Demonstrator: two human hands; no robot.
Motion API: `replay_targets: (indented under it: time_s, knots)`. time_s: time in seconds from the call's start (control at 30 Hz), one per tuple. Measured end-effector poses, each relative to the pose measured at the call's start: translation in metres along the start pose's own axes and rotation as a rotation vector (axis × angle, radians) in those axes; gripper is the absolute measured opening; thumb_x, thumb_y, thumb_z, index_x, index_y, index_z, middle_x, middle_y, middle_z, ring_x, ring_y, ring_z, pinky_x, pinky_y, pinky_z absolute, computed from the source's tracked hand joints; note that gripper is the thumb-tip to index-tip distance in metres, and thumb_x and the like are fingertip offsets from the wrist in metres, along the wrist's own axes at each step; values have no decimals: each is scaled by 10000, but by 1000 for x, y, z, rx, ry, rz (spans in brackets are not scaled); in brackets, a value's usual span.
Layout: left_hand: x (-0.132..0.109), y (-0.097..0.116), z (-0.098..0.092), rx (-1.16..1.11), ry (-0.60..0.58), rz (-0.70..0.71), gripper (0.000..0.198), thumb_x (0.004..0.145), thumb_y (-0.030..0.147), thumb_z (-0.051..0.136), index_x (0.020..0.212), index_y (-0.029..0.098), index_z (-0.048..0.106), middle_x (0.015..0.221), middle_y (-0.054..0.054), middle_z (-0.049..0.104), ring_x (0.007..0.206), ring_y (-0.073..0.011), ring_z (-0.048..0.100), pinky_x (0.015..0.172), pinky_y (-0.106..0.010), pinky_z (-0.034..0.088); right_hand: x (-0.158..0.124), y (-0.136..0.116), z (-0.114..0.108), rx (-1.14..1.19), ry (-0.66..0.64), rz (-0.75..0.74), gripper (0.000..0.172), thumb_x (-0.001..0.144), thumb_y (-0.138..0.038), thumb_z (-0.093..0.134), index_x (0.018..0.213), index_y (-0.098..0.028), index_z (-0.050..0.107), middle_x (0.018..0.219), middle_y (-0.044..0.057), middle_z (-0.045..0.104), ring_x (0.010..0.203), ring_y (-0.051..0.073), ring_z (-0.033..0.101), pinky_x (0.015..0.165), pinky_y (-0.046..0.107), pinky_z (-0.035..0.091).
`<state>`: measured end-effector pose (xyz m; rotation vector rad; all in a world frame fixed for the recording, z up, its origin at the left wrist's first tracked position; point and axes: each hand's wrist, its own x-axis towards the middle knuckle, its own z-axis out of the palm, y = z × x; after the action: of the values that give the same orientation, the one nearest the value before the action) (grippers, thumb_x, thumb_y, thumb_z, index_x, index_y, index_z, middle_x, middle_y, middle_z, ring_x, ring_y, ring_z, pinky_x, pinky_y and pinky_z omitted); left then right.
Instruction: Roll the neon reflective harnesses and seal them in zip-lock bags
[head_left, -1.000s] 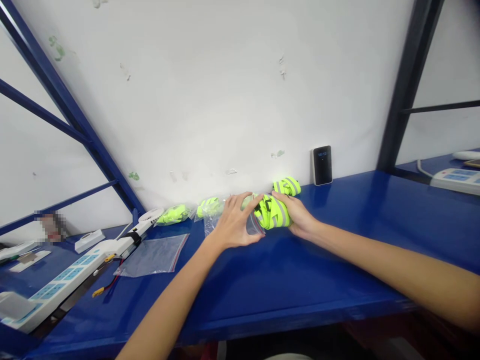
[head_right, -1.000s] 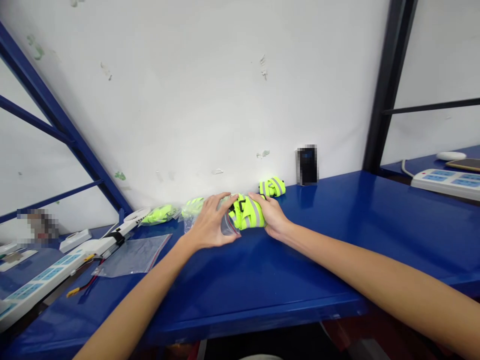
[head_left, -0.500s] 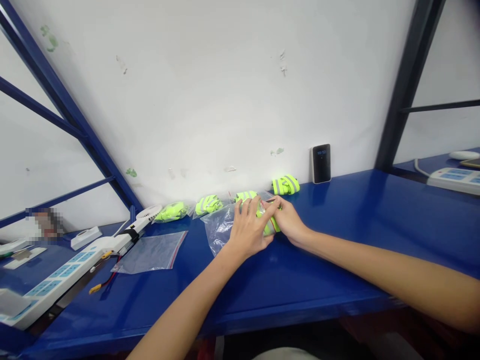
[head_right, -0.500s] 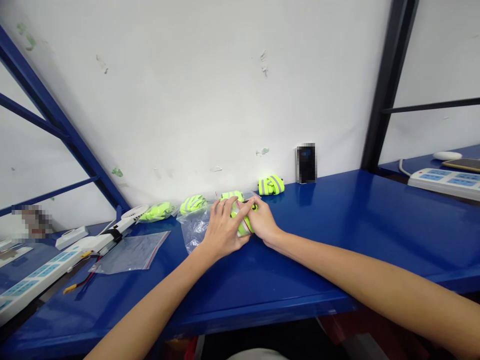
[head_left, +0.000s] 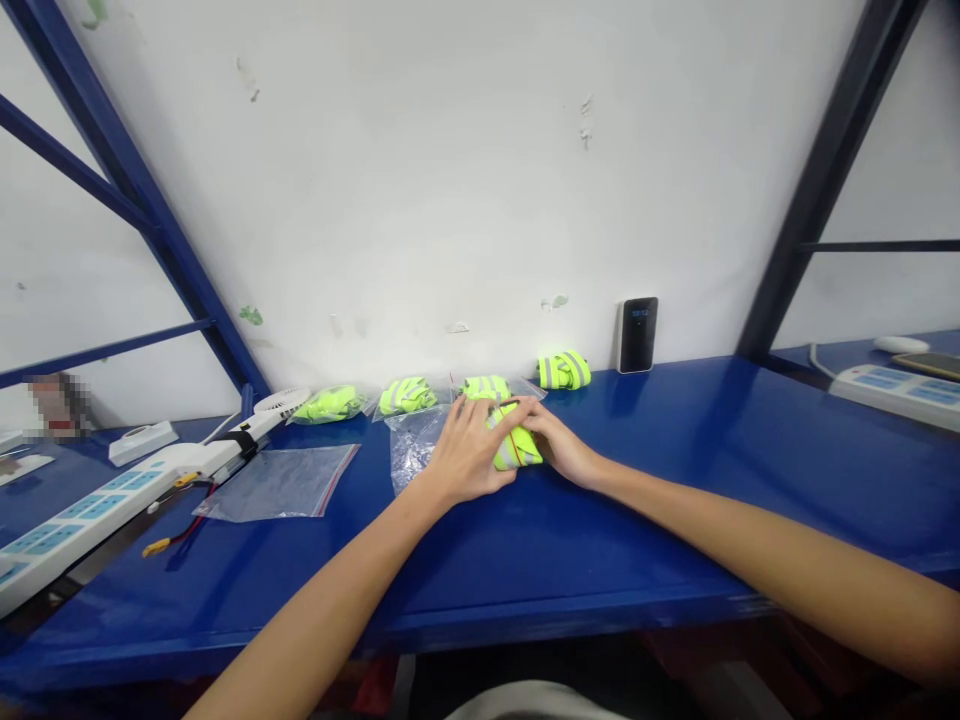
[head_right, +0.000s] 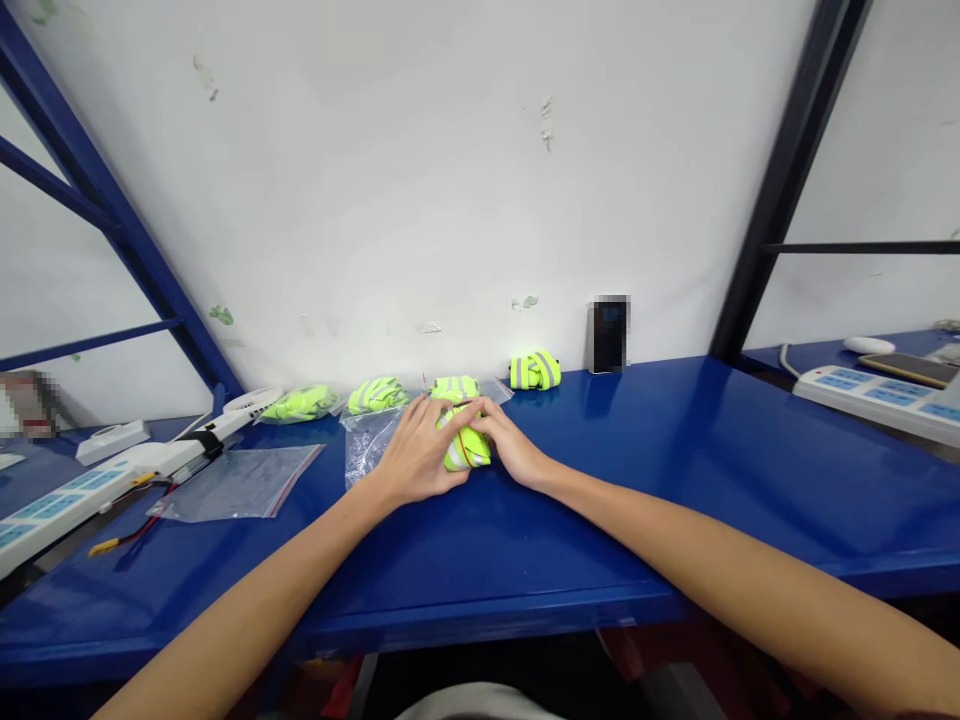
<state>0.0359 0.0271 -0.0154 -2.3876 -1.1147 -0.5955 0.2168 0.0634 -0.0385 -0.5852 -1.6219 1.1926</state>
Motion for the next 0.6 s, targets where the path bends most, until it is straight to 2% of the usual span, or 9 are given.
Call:
replay_targets:
  time_s: [0.1, 0.17, 0.27, 0.37, 0.47, 0.6]
  knots:
    - [-3, -7, -2, 6, 8, -44, 971, 668, 389, 720, 1505, 285, 239, 1166, -118, 488, 1139, -322, 479, 1074, -532, 276, 1, -9, -4, 16, -70, 68, 474, 722, -296, 698, 1185, -231, 624, 1103, 21, 656, 1001, 212, 602, 900, 355, 475]
    - [-4, -7, -5, 5, 11, -40, 959, 670, 401, 717, 1500, 287, 251, 1176, -118, 488, 1148, -322, 478, 1090, -539, 251, -1, -16, -1, -10, -82, 95, 499, 668, -284, 751, 1150, -214, 643, 989, 19, 673, 887, 202, 623, 824, 344, 498]
    - [-2, 2, -8, 3, 22, -13, 901, 693, 392, 694, 1488, 288, 283, 1193, -122, 493, 1173, -314, 470, 1106, -537, 225, -4, -20, 12, 23, -51, 98, 352, 661, -251, 727, 1005, -205, 664, 865, 6, 665, 816, 195, 626, 754, 330, 504]
    - [2, 14, -8, 25, 32, 56, 833, 728, 320, 653, 1483, 281, 302, 1176, -126, 509, 1163, -307, 475, 1081, -506, 270, -5, -18, 24, -4, 39, 20, 171, 616, -134, 638, 771, -201, 610, 749, -23, 622, 732, 169, 590, 703, 302, 484]
    - [6, 19, -7, 48, 62, 99, 780, 766, 280, 608, 1485, 271, 305, 1144, -131, 525, 1113, -296, 497, 1018, -463, 341, -5, -15, 22, -99, -10, -8, 143, 624, -110, 534, 722, -204, 580, 698, -23, 602, 714, 172, 567, 713, 308, 485]
    - [7, 22, -9, 83, 59, 161, 698, 825, 251, 544, 1482, 269, 306, 1159, -129, 535, 1074, -285, 511, 961, -442, 379, -11, -12, 7, -325, -170, 29, 244, 724, -164, 469, 887, -190, 649, 807, 39, 653, 834, 238, 613, 800, 403, 515]
